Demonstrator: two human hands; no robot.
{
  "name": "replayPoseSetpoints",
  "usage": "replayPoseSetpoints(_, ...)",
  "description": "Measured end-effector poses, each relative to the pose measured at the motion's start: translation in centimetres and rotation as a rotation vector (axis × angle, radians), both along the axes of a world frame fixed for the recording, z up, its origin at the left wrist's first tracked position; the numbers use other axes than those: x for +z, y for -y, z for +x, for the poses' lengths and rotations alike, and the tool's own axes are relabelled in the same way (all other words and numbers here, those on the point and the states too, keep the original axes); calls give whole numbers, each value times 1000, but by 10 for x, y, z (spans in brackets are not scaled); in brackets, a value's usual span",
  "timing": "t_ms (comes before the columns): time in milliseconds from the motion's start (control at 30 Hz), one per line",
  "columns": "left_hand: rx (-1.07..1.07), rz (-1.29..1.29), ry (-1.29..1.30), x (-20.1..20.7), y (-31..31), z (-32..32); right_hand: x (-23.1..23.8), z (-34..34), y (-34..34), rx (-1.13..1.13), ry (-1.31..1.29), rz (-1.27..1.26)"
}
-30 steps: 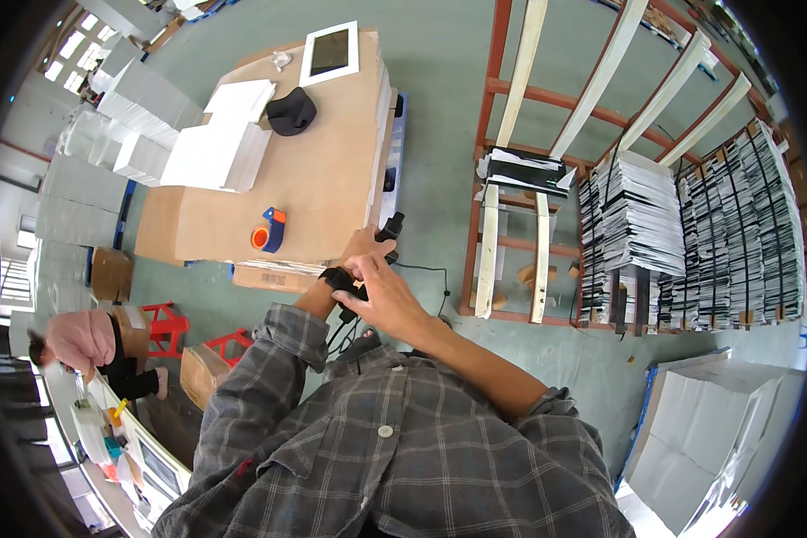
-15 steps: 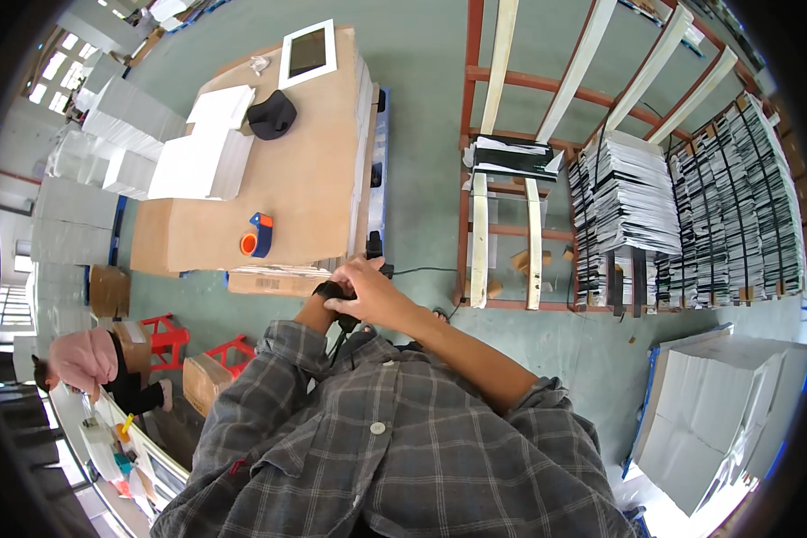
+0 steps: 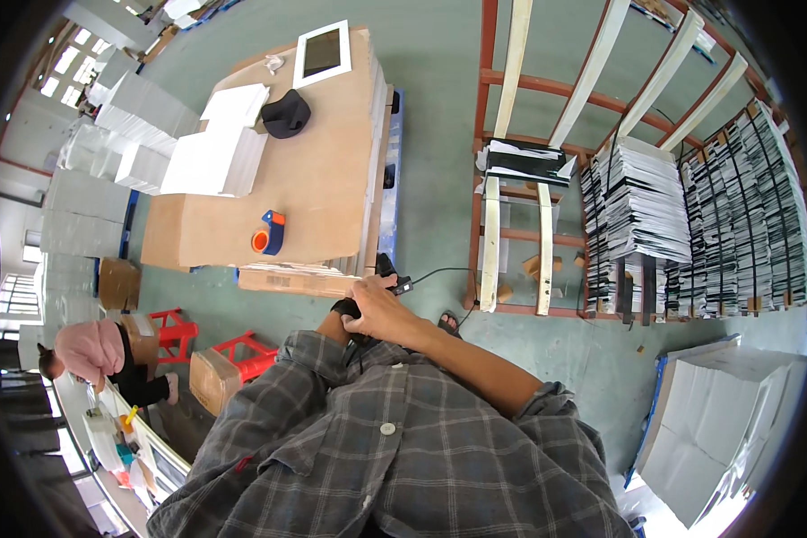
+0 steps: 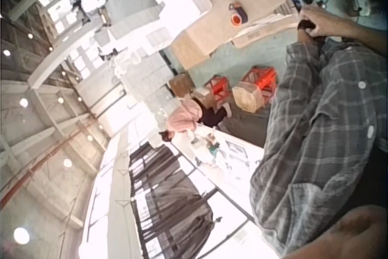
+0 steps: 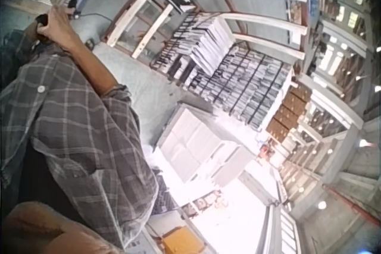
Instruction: The person uses a pneumatic screwdriver to fasten screws into a white rectangular frame on a workbench. They then pick up the frame, place it on a stack of similar frames, and handle a dark rectangular panel, placing it into a frame. Finally, they pour a white granular substance from a blue container onto the panel.
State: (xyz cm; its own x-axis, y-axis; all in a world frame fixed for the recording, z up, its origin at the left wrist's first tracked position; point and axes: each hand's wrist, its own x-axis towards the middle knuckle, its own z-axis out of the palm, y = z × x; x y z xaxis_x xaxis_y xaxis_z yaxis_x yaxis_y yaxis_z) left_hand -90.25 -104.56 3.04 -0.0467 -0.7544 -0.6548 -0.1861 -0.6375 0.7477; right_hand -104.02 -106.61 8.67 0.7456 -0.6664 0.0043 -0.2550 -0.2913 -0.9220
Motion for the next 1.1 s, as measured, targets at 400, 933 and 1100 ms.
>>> replayPoseSetpoints(400, 398, 65, -255, 22, -60, -20, -17, -37, -3, -65, 21, 412)
replayPoseSetpoints(933, 166, -91, -152, 19, -72, -27, -34, -56, 10, 28, -88, 514)
replayPoseSetpoints(1100, 502, -201, -195, 14, -69, -18, -31, -83, 11, -250, 18, 450)
